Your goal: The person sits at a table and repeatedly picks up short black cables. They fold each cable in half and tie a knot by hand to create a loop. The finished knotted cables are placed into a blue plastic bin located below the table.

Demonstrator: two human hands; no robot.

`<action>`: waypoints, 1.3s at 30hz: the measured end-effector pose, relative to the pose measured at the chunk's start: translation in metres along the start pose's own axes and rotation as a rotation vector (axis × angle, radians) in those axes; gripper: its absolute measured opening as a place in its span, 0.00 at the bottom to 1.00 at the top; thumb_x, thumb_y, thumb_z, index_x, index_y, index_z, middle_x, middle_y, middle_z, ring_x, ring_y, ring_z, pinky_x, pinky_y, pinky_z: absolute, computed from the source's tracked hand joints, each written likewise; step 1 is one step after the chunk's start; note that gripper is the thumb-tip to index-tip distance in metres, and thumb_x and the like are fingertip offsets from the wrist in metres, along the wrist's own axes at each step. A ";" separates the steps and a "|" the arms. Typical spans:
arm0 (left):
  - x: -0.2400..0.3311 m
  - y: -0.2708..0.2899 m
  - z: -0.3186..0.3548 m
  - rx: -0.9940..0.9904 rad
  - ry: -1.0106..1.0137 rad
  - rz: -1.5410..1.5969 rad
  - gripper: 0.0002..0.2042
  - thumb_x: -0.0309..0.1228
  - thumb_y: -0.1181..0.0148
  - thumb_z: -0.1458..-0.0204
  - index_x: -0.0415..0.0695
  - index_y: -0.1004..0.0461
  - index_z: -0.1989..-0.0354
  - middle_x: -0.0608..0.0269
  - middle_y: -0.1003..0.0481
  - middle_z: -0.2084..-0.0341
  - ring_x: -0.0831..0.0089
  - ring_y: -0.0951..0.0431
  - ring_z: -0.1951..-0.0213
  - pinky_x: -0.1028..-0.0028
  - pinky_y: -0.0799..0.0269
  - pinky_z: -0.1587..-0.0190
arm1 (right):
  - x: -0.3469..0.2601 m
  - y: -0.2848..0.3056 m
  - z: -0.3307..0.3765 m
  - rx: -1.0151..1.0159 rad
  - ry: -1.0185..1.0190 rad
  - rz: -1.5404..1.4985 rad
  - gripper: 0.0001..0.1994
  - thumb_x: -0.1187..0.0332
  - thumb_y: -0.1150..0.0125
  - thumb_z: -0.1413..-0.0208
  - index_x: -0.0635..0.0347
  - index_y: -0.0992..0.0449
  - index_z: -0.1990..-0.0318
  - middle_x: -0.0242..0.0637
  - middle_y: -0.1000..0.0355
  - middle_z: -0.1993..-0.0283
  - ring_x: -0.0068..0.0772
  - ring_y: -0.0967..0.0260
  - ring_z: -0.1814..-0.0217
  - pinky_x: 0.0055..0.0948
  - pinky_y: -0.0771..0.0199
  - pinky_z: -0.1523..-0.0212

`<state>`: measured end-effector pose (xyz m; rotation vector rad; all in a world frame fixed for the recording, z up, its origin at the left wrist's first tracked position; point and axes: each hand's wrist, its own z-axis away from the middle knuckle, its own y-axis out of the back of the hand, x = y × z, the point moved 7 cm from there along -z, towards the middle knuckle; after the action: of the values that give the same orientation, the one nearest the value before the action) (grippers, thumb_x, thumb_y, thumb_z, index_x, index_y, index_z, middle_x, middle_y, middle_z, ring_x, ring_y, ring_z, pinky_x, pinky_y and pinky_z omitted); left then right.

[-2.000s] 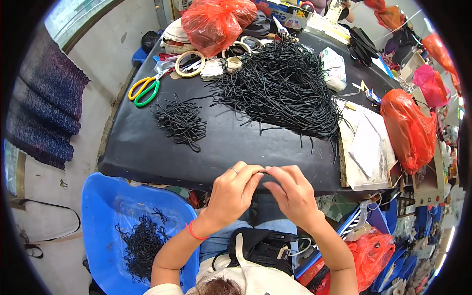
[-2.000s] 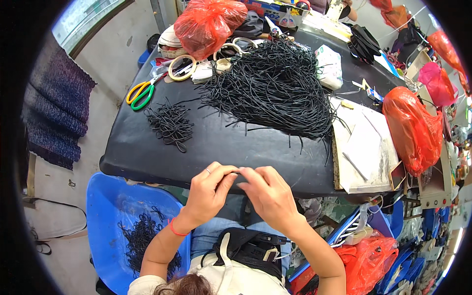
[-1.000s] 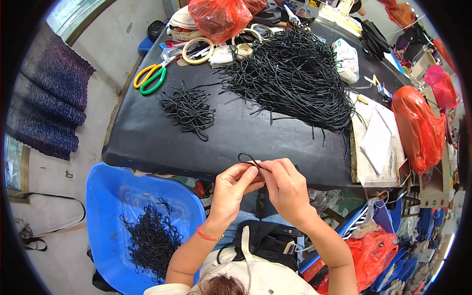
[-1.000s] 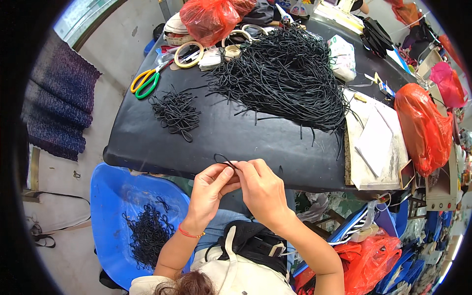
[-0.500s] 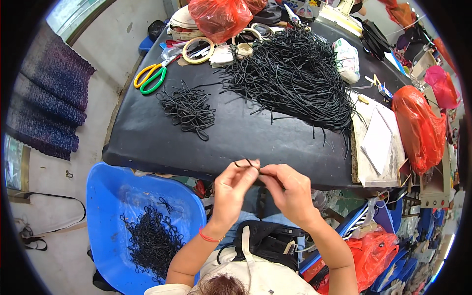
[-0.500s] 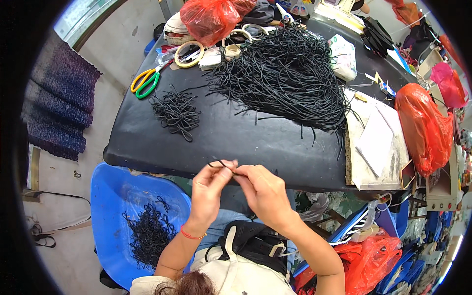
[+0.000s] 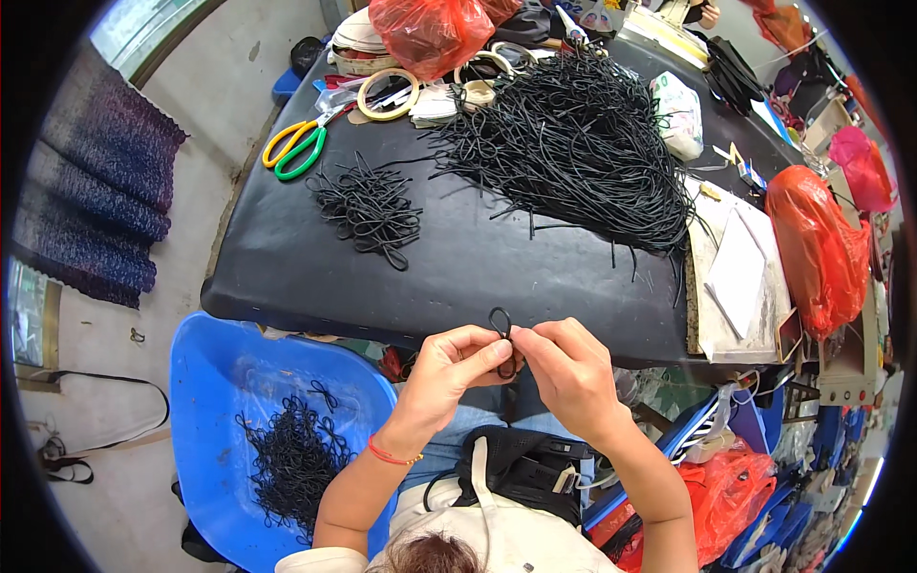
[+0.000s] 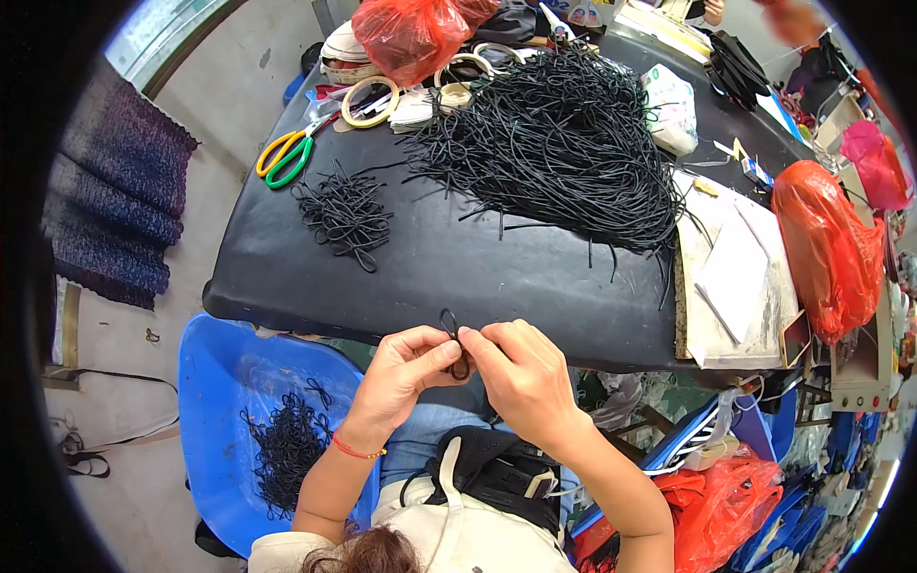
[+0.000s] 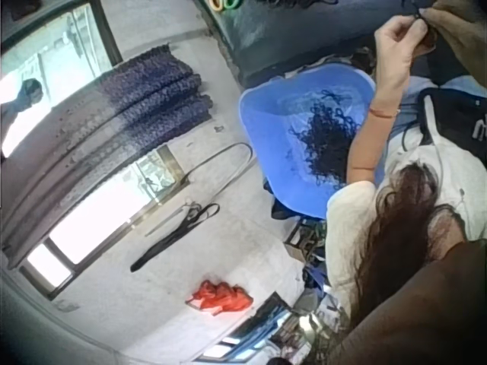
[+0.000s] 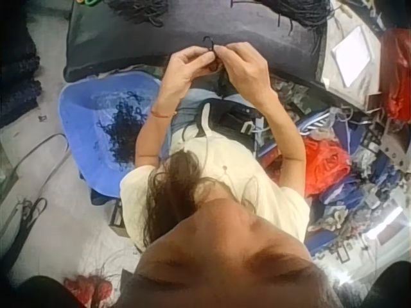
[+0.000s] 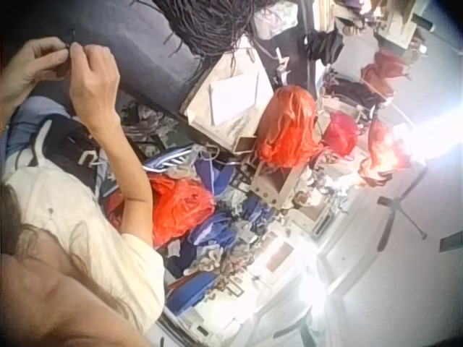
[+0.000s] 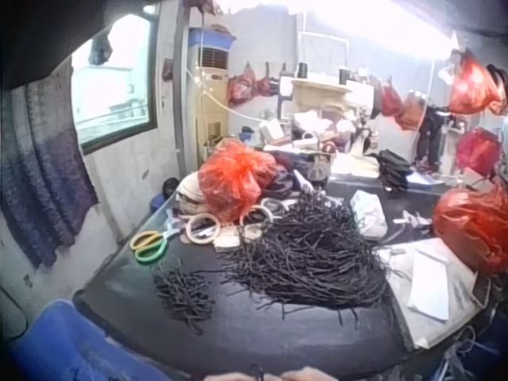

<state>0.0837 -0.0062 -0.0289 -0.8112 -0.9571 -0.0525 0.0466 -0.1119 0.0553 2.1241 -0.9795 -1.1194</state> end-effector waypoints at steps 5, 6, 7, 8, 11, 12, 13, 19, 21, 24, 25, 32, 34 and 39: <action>0.009 0.010 0.000 0.190 -0.138 -0.228 0.07 0.26 0.49 0.45 0.36 0.28 0.64 0.61 0.26 0.71 0.79 0.26 0.71 0.78 0.26 0.66 | 0.006 0.007 0.008 -0.089 -0.043 0.195 0.14 0.76 0.42 0.63 0.61 0.27 0.63 0.32 0.34 0.70 0.31 0.36 0.70 0.29 0.39 0.69; 0.009 0.015 -0.001 0.233 -0.153 -0.302 0.07 0.26 0.50 0.45 0.35 0.29 0.64 0.61 0.26 0.71 0.79 0.26 0.71 0.78 0.26 0.67 | -0.004 0.009 0.005 -0.143 0.022 0.186 0.14 0.76 0.43 0.63 0.61 0.27 0.63 0.32 0.34 0.70 0.31 0.37 0.70 0.28 0.40 0.68; 0.006 0.019 -0.004 0.233 -0.172 -0.413 0.06 0.24 0.50 0.45 0.35 0.29 0.63 0.62 0.27 0.70 0.78 0.26 0.71 0.79 0.27 0.68 | -0.015 0.013 0.001 -0.196 0.087 0.175 0.14 0.75 0.43 0.62 0.61 0.27 0.63 0.32 0.35 0.70 0.31 0.37 0.70 0.28 0.41 0.68; 0.010 0.011 -0.001 0.169 -0.256 -0.591 0.06 0.23 0.50 0.45 0.35 0.28 0.63 0.62 0.27 0.70 0.78 0.26 0.71 0.79 0.27 0.67 | -0.025 0.015 -0.001 -0.251 0.145 0.170 0.13 0.74 0.44 0.61 0.60 0.27 0.63 0.32 0.35 0.70 0.31 0.38 0.69 0.28 0.42 0.67; 0.016 -0.016 0.013 -0.083 -0.359 -0.880 0.09 0.21 0.49 0.46 0.34 0.30 0.57 0.61 0.27 0.69 0.75 0.25 0.69 0.78 0.27 0.63 | 0.002 0.024 -0.023 -0.155 -0.002 -0.014 0.10 0.76 0.43 0.57 0.60 0.26 0.64 0.35 0.35 0.70 0.33 0.36 0.71 0.28 0.37 0.72; 0.015 -0.015 0.012 -0.071 -0.301 -0.659 0.11 0.22 0.49 0.46 0.34 0.31 0.55 0.61 0.27 0.69 0.75 0.25 0.68 0.78 0.27 0.63 | 0.020 0.024 -0.024 -0.097 -0.129 -0.118 0.09 0.77 0.42 0.56 0.61 0.26 0.65 0.35 0.35 0.71 0.34 0.35 0.72 0.29 0.36 0.73; 0.012 -0.014 0.012 -0.059 -0.242 -0.437 0.12 0.22 0.50 0.46 0.34 0.32 0.53 0.60 0.27 0.69 0.75 0.25 0.67 0.78 0.27 0.62 | 0.035 0.022 -0.019 -0.084 -0.221 -0.192 0.07 0.78 0.42 0.54 0.62 0.25 0.65 0.36 0.33 0.72 0.34 0.34 0.74 0.27 0.34 0.74; 0.005 -0.014 0.004 -0.159 -0.099 0.017 0.16 0.24 0.47 0.46 0.36 0.34 0.49 0.61 0.27 0.67 0.75 0.25 0.65 0.75 0.26 0.60 | 0.026 -0.005 0.008 -0.152 -0.346 -0.432 0.06 0.79 0.44 0.51 0.65 0.26 0.64 0.38 0.32 0.71 0.28 0.33 0.74 0.24 0.34 0.75; 0.007 -0.005 0.002 -0.070 -0.175 -0.063 0.14 0.24 0.47 0.46 0.36 0.32 0.51 0.60 0.26 0.67 0.76 0.25 0.65 0.76 0.27 0.60 | 0.020 -0.003 0.009 -0.118 -0.297 -0.386 0.06 0.80 0.44 0.52 0.66 0.26 0.64 0.38 0.32 0.72 0.28 0.34 0.77 0.24 0.34 0.75; 0.009 0.002 0.003 0.028 -0.235 -0.148 0.11 0.25 0.47 0.47 0.36 0.29 0.55 0.60 0.26 0.65 0.78 0.25 0.66 0.77 0.27 0.60 | 0.011 -0.002 0.010 -0.101 -0.438 -0.344 0.07 0.81 0.44 0.52 0.64 0.27 0.64 0.38 0.32 0.74 0.28 0.33 0.78 0.23 0.32 0.74; 0.008 0.005 0.003 0.049 -0.229 -0.147 0.11 0.24 0.47 0.47 0.37 0.29 0.56 0.60 0.26 0.65 0.77 0.26 0.66 0.77 0.28 0.60 | 0.008 -0.005 0.013 -0.138 -0.432 -0.370 0.10 0.80 0.46 0.50 0.64 0.27 0.59 0.37 0.28 0.70 0.25 0.30 0.75 0.22 0.29 0.70; 0.009 0.003 0.006 0.073 -0.232 -0.147 0.10 0.23 0.45 0.49 0.36 0.28 0.58 0.59 0.25 0.65 0.76 0.25 0.64 0.76 0.28 0.59 | 0.013 -0.024 0.032 -0.244 -0.810 -1.211 0.11 0.75 0.47 0.45 0.66 0.28 0.54 0.39 0.26 0.63 0.23 0.30 0.61 0.22 0.28 0.61; 0.008 0.000 0.007 0.066 -0.201 -0.077 0.10 0.22 0.44 0.49 0.36 0.28 0.58 0.58 0.25 0.65 0.75 0.25 0.63 0.76 0.28 0.58 | 0.018 -0.025 0.036 -0.220 -0.825 -1.158 0.10 0.72 0.42 0.47 0.67 0.27 0.58 0.35 0.27 0.66 0.20 0.31 0.66 0.19 0.30 0.65; 0.004 0.003 0.008 0.056 -0.215 0.032 0.09 0.20 0.44 0.50 0.36 0.28 0.59 0.56 0.25 0.64 0.75 0.25 0.63 0.76 0.28 0.58 | 0.023 -0.028 0.033 -0.237 -0.980 -1.074 0.08 0.72 0.38 0.50 0.66 0.26 0.64 0.31 0.27 0.71 0.18 0.32 0.71 0.17 0.31 0.69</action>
<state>0.0811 0.0020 -0.0250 -0.7911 -1.1426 0.0899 0.0375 -0.1183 0.0079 1.8124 0.1346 -2.7564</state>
